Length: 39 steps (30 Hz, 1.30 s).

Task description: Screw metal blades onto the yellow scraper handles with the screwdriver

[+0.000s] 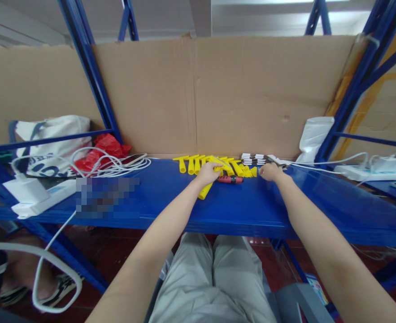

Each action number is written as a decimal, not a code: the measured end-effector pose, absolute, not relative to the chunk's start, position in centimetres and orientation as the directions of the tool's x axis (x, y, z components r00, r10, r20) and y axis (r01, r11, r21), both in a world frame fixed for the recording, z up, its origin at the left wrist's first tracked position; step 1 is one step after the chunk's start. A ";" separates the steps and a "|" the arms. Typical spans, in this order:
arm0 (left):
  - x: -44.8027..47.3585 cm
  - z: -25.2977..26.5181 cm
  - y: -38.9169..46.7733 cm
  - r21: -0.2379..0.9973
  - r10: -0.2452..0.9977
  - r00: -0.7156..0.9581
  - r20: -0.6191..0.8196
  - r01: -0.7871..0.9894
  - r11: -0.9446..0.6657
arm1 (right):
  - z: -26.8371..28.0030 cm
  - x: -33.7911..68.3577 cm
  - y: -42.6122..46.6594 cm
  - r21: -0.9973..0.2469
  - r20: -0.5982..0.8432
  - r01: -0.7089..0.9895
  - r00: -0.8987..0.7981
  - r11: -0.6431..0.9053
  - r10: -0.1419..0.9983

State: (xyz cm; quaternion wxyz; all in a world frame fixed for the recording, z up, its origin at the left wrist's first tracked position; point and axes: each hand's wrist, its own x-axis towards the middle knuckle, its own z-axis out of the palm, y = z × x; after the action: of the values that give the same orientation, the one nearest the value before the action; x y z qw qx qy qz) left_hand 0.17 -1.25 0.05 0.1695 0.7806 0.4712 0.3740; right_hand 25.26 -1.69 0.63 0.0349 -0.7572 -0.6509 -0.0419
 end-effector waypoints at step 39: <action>1.6 -0.3 -1.8 0.359 0.709 0.447 0.545 0.640 -0.680 | -0.3 19.5 -0.5 -0.680 0.475 0.598 -0.080 0.424 0.876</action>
State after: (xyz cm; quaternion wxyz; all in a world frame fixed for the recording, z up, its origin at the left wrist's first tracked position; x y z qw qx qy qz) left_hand 1.57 -1.77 -0.28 0.0503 0.8492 0.3971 0.3445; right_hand 19.54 -0.46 -0.30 0.4433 -0.5132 -0.7179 0.1569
